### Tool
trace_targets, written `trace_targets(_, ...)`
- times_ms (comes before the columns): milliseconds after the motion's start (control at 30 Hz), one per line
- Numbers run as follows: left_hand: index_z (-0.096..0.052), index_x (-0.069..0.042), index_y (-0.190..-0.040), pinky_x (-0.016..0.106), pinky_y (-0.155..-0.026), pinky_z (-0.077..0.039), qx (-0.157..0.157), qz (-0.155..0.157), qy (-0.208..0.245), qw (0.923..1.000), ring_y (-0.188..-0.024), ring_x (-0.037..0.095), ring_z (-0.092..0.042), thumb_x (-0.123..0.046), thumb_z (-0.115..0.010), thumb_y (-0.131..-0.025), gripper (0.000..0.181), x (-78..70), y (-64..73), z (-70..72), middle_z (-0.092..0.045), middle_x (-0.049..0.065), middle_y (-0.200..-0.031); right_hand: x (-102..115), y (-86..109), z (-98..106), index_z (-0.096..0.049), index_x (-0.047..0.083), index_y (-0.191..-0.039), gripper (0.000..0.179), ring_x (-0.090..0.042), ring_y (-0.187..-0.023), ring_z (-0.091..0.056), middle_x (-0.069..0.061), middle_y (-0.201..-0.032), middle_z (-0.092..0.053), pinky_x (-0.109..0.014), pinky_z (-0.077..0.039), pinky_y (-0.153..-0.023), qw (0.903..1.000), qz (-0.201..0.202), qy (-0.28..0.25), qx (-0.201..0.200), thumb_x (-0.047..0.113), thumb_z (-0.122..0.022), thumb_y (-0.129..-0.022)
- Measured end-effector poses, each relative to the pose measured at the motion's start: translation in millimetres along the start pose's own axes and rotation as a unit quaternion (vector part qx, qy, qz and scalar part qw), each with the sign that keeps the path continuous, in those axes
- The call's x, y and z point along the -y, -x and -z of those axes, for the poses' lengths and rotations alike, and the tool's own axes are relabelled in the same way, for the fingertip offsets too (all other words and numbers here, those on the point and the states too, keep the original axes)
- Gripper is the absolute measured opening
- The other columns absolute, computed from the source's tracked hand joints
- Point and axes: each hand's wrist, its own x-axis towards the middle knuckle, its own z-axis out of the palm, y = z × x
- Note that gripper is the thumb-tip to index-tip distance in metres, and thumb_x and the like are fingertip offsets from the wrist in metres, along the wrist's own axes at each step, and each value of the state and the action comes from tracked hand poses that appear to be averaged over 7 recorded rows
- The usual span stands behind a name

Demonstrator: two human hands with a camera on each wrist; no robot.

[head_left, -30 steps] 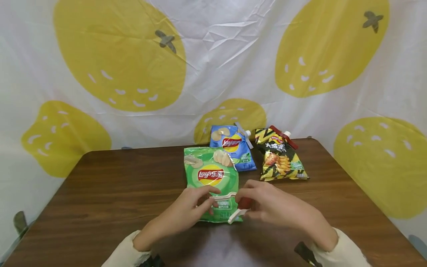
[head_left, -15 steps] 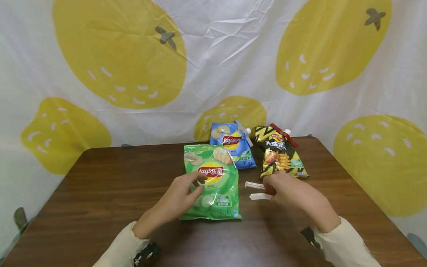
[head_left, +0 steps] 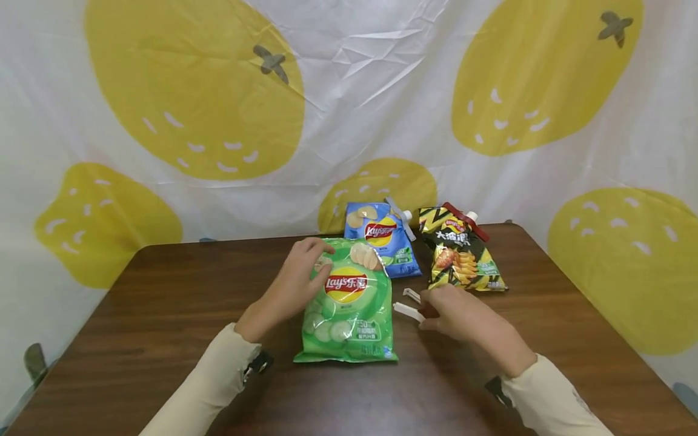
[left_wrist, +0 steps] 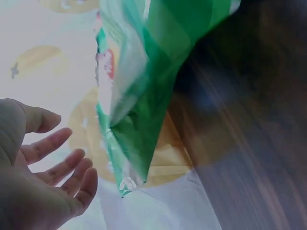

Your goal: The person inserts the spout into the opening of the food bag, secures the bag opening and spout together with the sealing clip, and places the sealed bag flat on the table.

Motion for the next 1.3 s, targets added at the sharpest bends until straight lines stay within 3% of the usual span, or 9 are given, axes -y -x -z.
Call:
trace_targets(100,-0.066,-0.001,-0.114,0.051,-0.092,-0.042,0.000,0.005,-0.018,0.9998,-0.114,0.034,-0.049,-0.006,-0.063,-0.094,0.021,5.1,-13.8,-7.3,-0.058,0.015,-0.120,-2.6,-1.3,-0.2,-0.066,0.014,-0.082,0.019,-0.006,-0.062,-0.047,0.011,-0.068,-0.054,-0.025,-0.042,-0.056,0.9999,0.009,-0.013,0.005,0.022,-0.083,-0.081)
trace_targets(267,-0.062,-0.003,-0.123,0.055,-0.093,-0.037,0.022,0.071,-0.034,0.9966,-0.121,0.037,-0.045,-0.016,-0.060,-0.098,0.028,20.2,-31.7,-16.3,-0.053,0.018,-0.130,-6.9,-1.9,1.2,-0.073,0.013,-0.085,0.010,-0.001,-0.065,-0.051,0.012,-0.073,-0.061,-0.023,-0.047,-0.061,0.9970,0.055,-0.049,0.022,0.022,-0.078,-0.086)
trace_targets(400,-0.056,-0.006,-0.133,0.057,-0.099,-0.033,0.053,0.131,-0.050,0.9888,-0.129,0.038,-0.044,-0.028,-0.055,-0.101,0.038,31.6,-37.4,-20.0,-0.050,0.018,-0.140,-8.1,-1.2,2.4,-0.075,0.013,-0.083,0.008,0.000,-0.065,-0.051,0.013,-0.072,-0.061,-0.023,-0.047,-0.061,0.9931,0.099,-0.057,0.027,0.010,-0.072,-0.090)
trace_targets(533,-0.054,-0.005,-0.137,0.056,-0.097,-0.033,0.069,0.148,-0.058,0.9849,-0.128,0.039,-0.047,-0.031,-0.054,-0.102,0.044,36.9,-37.8,-21.6,-0.054,0.018,-0.140,-7.2,-2.8,2.7,-0.073,0.010,-0.084,0.009,-0.003,-0.067,-0.052,0.010,-0.073,-0.060,-0.025,-0.048,-0.062,0.9929,0.116,-0.026,-0.002,0.002,-0.072,-0.086)
trace_targets(667,-0.059,-0.003,-0.133,0.055,-0.092,-0.034,0.050,0.134,-0.057,0.9881,-0.125,0.038,-0.051,-0.022,-0.055,-0.101,0.037,35.4,-35.5,-18.0,-0.060,0.017,-0.133,-5.4,-2.9,3.6,-0.071,0.006,-0.088,0.009,-0.009,-0.071,-0.054,0.004,-0.077,-0.061,-0.029,-0.049,-0.064,0.9949,0.096,0.003,-0.031,-0.002,-0.071,-0.085)
trace_targets(900,-0.069,-0.002,-0.118,0.055,-0.092,-0.033,-0.022,0.079,-0.018,0.9965,-0.117,0.034,-0.057,-0.011,-0.057,-0.097,0.025,22.2,-28.6,-2.7,-0.067,0.015,-0.122,2.8,-0.1,13.3,-0.070,0.007,-0.091,0.003,-0.011,-0.072,-0.056,0.003,-0.078,-0.062,-0.031,-0.050,-0.065,0.9969,0.049,-0.002,-0.061,0.008,-0.072,-0.089)
trace_targets(1067,-0.071,-0.002,-0.106,0.058,-0.097,-0.035,-0.072,0.029,-0.007,0.9970,-0.108,0.033,-0.063,-0.007,-0.063,-0.093,0.017,9.5,-20.2,12.2,-0.071,0.015,-0.111,12.8,3.1,23.2,-0.070,0.008,-0.096,0.006,-0.012,-0.077,-0.056,0.002,-0.085,-0.061,-0.032,-0.049,-0.068,0.9920,0.060,-0.011,-0.110,0.013,-0.071,-0.092)
trace_targets(1167,-0.071,-0.002,-0.104,0.058,-0.099,-0.036,-0.075,0.010,0.003,0.9971,-0.107,0.033,-0.063,-0.006,-0.064,-0.092,0.014,-0.6,-13.1,23.5,-0.071,0.015,-0.110,21.5,6.8,33.1,-0.071,0.010,-0.103,0.010,-0.010,-0.079,-0.056,0.004,-0.089,-0.063,-0.031,-0.050,-0.070,0.9866,0.067,-0.036,-0.145,0.015,-0.070,-0.094)
trace_targets(1300,-0.071,-0.003,-0.105,0.052,-0.097,-0.043,-0.060,0.009,0.033,0.9976,-0.109,0.030,-0.061,-0.007,-0.063,-0.095,0.013,-13.8,-4.2,40.5,-0.070,0.012,-0.110,35.5,7.5,50.3,-0.071,0.013,-0.106,0.012,-0.007,-0.078,-0.054,0.008,-0.090,-0.063,-0.027,-0.049,-0.068,0.9738,0.084,-0.072,-0.199,0.016,-0.068,-0.095)
